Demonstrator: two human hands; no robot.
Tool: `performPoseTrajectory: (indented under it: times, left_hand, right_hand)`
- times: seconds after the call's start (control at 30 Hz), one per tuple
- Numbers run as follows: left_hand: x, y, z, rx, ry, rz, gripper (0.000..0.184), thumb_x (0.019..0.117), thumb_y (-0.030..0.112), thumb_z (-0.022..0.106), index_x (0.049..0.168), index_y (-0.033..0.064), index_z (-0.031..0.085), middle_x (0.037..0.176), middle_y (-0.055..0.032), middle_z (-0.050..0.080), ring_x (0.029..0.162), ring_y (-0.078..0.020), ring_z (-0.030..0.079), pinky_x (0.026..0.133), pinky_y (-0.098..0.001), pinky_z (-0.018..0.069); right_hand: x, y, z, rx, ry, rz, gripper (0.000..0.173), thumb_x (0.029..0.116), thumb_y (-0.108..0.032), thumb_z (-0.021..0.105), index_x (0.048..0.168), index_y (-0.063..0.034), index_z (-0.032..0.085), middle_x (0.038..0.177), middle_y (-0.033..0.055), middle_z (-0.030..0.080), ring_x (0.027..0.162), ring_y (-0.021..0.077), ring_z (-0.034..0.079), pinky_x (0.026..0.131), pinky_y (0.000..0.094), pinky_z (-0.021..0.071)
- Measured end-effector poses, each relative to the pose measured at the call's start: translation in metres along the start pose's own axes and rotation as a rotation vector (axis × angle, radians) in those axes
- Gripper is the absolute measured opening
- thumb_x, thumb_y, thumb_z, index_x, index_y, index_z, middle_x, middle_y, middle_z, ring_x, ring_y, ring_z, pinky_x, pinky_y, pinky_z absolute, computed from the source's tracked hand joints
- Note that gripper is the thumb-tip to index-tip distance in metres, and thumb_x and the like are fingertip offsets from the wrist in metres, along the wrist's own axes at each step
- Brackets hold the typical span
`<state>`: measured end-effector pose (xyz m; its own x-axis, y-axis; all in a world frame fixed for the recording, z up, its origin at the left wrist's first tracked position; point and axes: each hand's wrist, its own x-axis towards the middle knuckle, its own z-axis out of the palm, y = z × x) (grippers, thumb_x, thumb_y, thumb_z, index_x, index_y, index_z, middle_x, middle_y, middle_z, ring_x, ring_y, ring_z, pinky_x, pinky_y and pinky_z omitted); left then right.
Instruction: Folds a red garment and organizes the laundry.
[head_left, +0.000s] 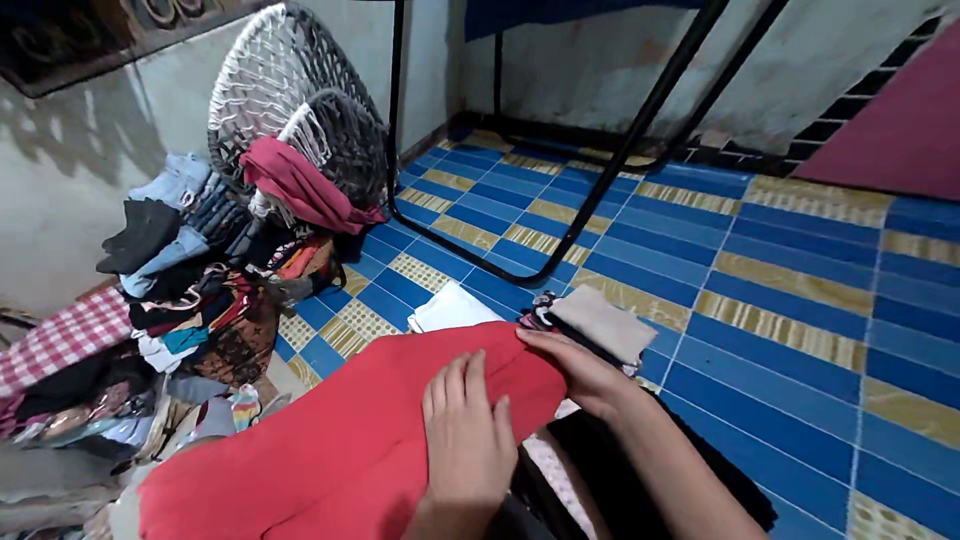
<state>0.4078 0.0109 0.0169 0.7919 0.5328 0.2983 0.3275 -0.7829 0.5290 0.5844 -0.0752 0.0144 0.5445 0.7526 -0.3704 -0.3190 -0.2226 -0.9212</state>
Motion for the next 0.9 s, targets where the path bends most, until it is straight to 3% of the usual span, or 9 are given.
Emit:
performPoseTrajectory:
  times: [0.1, 0.23, 0.33, 0.47, 0.53, 0.6, 0.8, 0.87, 0.9]
  left_hand:
    - [0.034, -0.011, -0.005, 0.01, -0.143, 0.033, 0.035, 0.0981, 0.019, 0.064, 0.132, 0.0098, 0.065, 0.123, -0.0122, 0.068, 0.112, -0.032, 0.065, 0.092, -0.0535, 0.0538]
    - [0.062, -0.017, -0.016, 0.009, -0.369, -0.058, 0.024, 0.1027, 0.018, 0.056, 0.119, 0.0112, 0.072, 0.116, -0.0102, 0.071, 0.107, -0.0287, 0.069, 0.089, -0.0529, 0.0557]
    - [0.069, -0.024, -0.021, -0.197, -0.343, -0.165, 0.025, 0.1051, 0.024, 0.056, 0.111, 0.0073, 0.073, 0.104, -0.0118, 0.073, 0.095, -0.0274, 0.07, 0.085, -0.0539, 0.0567]
    - [0.071, -0.026, -0.028, -0.426, -0.21, -0.221, 0.023, 0.1057, 0.025, 0.056, 0.105, 0.0064, 0.07, 0.089, -0.0092, 0.069, 0.075, -0.0199, 0.065, 0.068, -0.0425, 0.0547]
    - [0.069, -0.024, -0.026, -0.462, -0.175, -0.181, 0.02, 0.1051, 0.023, 0.057, 0.104, 0.0068, 0.069, 0.091, -0.0073, 0.068, 0.077, -0.0169, 0.065, 0.069, -0.0383, 0.0548]
    - [0.069, -0.022, -0.02, -0.445, -0.159, -0.117, 0.019, 0.1043, 0.02, 0.058, 0.103, 0.0052, 0.07, 0.097, -0.0077, 0.067, 0.087, -0.0172, 0.066, 0.078, -0.0384, 0.056]
    - [0.061, -0.021, 0.005, -0.279, -0.165, 0.039, 0.017, 0.1017, 0.018, 0.059, 0.104, 0.0069, 0.072, 0.107, -0.0073, 0.068, 0.103, -0.0212, 0.066, 0.091, -0.0439, 0.0552]
    - [0.055, -0.019, 0.014, -0.219, -0.221, 0.081, 0.018, 0.101, 0.016, 0.058, 0.106, 0.0074, 0.072, 0.11, -0.0078, 0.07, 0.107, -0.024, 0.065, 0.094, -0.0485, 0.0524]
    - [0.051, -0.019, 0.018, -0.186, -0.25, 0.091, 0.018, 0.1013, 0.017, 0.057, 0.107, 0.0086, 0.072, 0.111, -0.007, 0.07, 0.108, -0.0239, 0.065, 0.096, -0.0491, 0.0512]
  right_hand:
    - [0.001, 0.008, -0.001, 0.111, 0.027, 0.024, 0.034, 0.1078, -0.035, 0.044, 0.109, -0.0132, 0.07, 0.092, 0.0, 0.073, 0.083, 0.009, 0.069, 0.073, 0.0293, 0.0588]
    - [0.0, 0.014, 0.002, 0.108, 0.017, 0.029, 0.028, 0.1059, -0.029, 0.044, 0.11, -0.0139, 0.068, 0.094, -0.0015, 0.071, 0.085, 0.0072, 0.068, 0.075, 0.0273, 0.0576]
    - [-0.001, 0.02, 0.0, 0.042, -0.022, -0.029, 0.023, 0.1018, -0.025, 0.05, 0.11, -0.014, 0.069, 0.092, -0.0023, 0.071, 0.082, 0.0064, 0.068, 0.073, 0.027, 0.0579]
    - [0.004, 0.021, 0.001, -0.054, -0.047, -0.08, 0.017, 0.0999, -0.021, 0.064, 0.108, -0.0073, 0.071, 0.084, 0.0028, 0.073, 0.072, 0.0086, 0.069, 0.066, 0.0268, 0.0593]
    - [0.007, 0.023, 0.002, -0.129, 0.003, -0.103, 0.025, 0.1039, -0.028, 0.059, 0.097, -0.0083, 0.071, 0.076, 0.0014, 0.069, 0.066, 0.0073, 0.064, 0.061, 0.0257, 0.0548]
    - [0.009, 0.025, 0.002, -0.221, 0.069, -0.13, 0.033, 0.1063, -0.032, 0.054, 0.086, -0.0092, 0.068, 0.069, 0.001, 0.063, 0.061, 0.0077, 0.058, 0.057, 0.0259, 0.0496]
    - [0.013, 0.035, 0.001, -0.299, 0.196, -0.146, 0.031, 0.1084, -0.014, 0.048, 0.087, -0.0026, 0.066, 0.066, 0.0054, 0.06, 0.057, 0.0109, 0.056, 0.055, 0.0284, 0.0483]
    - [0.013, 0.035, 0.004, -0.232, 0.208, -0.081, 0.035, 0.1107, -0.019, 0.042, 0.09, -0.0036, 0.065, 0.07, 0.0044, 0.061, 0.061, 0.0102, 0.058, 0.057, 0.0285, 0.0498]
    - [0.013, 0.035, 0.006, -0.17, 0.223, -0.036, 0.041, 0.1119, -0.028, 0.038, 0.093, -0.005, 0.067, 0.072, 0.0037, 0.063, 0.064, 0.0103, 0.06, 0.06, 0.0294, 0.0514]
